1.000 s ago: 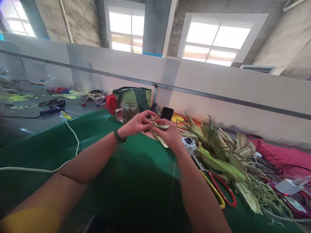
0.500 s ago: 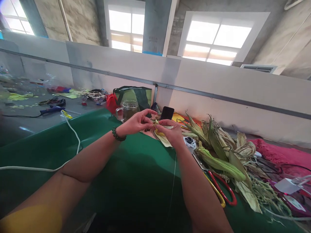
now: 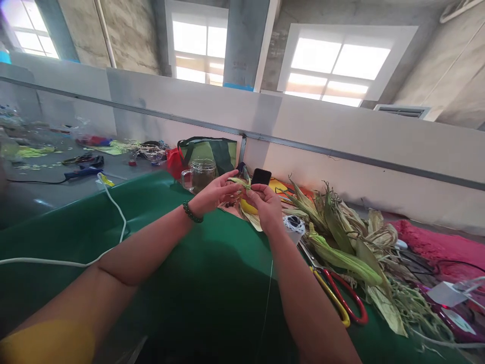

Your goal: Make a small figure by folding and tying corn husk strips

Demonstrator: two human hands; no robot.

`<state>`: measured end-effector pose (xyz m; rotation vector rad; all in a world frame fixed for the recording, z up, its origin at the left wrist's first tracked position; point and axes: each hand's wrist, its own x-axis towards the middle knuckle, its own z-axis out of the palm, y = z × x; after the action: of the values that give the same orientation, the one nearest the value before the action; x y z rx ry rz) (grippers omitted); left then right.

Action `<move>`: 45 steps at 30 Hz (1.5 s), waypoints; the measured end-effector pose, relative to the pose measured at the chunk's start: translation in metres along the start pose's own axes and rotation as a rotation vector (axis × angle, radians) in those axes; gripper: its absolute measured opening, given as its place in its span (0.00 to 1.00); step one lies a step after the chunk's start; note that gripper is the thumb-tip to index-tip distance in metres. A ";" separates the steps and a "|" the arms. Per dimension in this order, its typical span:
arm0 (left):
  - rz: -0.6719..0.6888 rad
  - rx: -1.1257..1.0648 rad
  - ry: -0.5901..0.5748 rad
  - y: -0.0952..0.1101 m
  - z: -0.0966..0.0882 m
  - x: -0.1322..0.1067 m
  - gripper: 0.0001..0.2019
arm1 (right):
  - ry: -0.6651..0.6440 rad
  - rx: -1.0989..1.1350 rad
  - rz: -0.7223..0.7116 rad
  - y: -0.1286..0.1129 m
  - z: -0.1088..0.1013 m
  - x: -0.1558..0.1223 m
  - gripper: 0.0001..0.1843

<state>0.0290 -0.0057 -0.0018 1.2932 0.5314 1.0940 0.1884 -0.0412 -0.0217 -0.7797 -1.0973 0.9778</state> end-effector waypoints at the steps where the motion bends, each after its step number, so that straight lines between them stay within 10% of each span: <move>1: -0.018 -0.033 0.019 -0.001 0.000 0.000 0.33 | 0.011 -0.005 -0.014 0.001 0.001 0.000 0.25; 18: -0.010 -0.013 -0.132 -0.013 -0.001 0.005 0.20 | 0.096 -0.584 -0.381 -0.007 0.005 -0.010 0.15; 45: 0.002 0.318 -0.151 0.007 0.005 -0.008 0.07 | 0.026 -0.713 -0.313 -0.002 -0.007 -0.001 0.19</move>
<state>0.0273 -0.0154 0.0042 1.6396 0.6068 0.9279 0.1952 -0.0431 -0.0216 -1.1372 -1.5132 0.2932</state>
